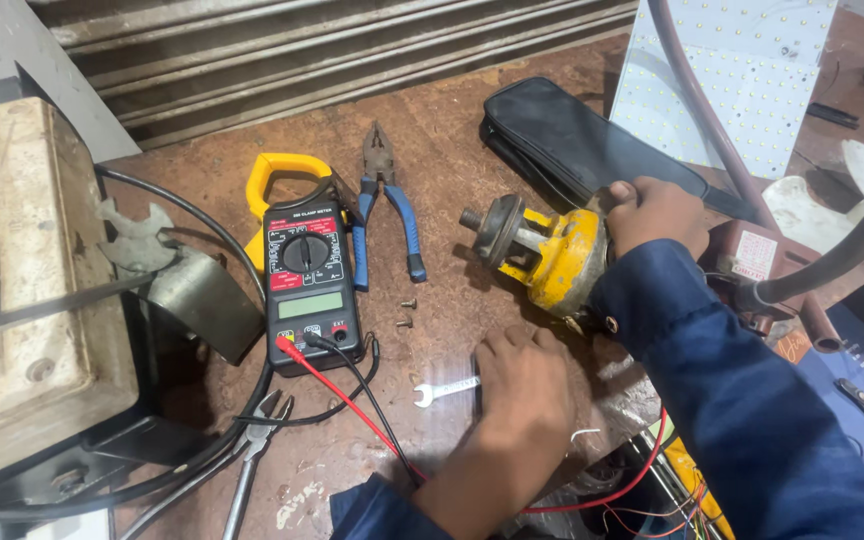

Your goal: The person works on a yellow power tool housing on a workbench, using a screwdriver to loosen and remove screws and separating the housing halves. They manipulate the tool body, set small screws aside, and reposition the tool while continuing to open it.

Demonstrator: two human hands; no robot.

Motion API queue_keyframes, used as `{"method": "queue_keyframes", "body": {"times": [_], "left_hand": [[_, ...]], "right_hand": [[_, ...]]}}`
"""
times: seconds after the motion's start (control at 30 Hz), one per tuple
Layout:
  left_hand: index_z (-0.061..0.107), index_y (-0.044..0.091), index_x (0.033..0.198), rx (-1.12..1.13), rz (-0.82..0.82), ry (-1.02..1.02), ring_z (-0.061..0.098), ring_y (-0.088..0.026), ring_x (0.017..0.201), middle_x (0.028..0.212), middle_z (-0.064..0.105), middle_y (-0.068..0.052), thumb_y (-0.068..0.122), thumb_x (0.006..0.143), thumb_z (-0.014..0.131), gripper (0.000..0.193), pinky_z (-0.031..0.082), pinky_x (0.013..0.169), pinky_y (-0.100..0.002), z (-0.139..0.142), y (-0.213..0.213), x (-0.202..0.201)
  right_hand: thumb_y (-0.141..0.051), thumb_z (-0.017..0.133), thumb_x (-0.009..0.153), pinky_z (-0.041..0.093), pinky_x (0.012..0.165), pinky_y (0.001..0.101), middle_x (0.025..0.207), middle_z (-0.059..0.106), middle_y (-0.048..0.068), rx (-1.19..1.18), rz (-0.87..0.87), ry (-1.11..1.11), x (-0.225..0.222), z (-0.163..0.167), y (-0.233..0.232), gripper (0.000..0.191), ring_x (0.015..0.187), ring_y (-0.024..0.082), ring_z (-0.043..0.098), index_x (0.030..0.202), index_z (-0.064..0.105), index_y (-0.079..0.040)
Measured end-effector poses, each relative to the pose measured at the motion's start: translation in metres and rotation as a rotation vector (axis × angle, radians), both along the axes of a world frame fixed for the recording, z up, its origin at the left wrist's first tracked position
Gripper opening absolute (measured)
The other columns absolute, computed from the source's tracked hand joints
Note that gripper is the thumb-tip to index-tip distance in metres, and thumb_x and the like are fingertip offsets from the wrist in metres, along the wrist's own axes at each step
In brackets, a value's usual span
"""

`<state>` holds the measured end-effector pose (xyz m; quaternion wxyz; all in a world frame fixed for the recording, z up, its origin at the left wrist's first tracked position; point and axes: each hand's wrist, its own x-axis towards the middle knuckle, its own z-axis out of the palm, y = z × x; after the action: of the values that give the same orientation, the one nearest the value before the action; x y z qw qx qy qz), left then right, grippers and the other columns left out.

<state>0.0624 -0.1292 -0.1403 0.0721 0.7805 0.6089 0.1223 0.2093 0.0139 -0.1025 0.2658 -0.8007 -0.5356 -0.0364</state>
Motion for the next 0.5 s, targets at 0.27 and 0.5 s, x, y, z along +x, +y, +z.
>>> {"method": "queue_keyframes", "body": {"times": [0.27, 0.5], "left_hand": [[0.039, -0.002, 0.149, 0.095, 0.236, 0.164, 0.059, -0.031, 0.094, 0.107, 0.060, -0.015, 0.027, 0.085, 0.066, 0.076, 0.047, 0.081, -0.044, 0.018, -0.002, -0.004], [0.019, 0.016, 0.163, 0.061, 0.283, 0.238, 0.059, -0.027, 0.086, 0.097, 0.061, -0.013, 0.016, 0.088, 0.061, 0.085, 0.046, 0.075, -0.040, 0.010, 0.009, -0.008]], "right_hand": [[-0.042, 0.063, 0.102, 0.051, 0.077, 0.0539, 0.093, 0.072, 0.018, 0.039, 0.019, -0.016, 0.004, -0.007, 0.003, 0.032, 0.092, 0.043, 0.067, 0.101, 0.077, -0.013], [-0.040, 0.063, 0.101, 0.050, 0.076, 0.0540, 0.092, 0.072, 0.018, 0.064, 0.044, -0.032, 0.009, -0.011, 0.006, 0.031, 0.091, 0.043, 0.066, 0.100, 0.077, -0.013]]}}
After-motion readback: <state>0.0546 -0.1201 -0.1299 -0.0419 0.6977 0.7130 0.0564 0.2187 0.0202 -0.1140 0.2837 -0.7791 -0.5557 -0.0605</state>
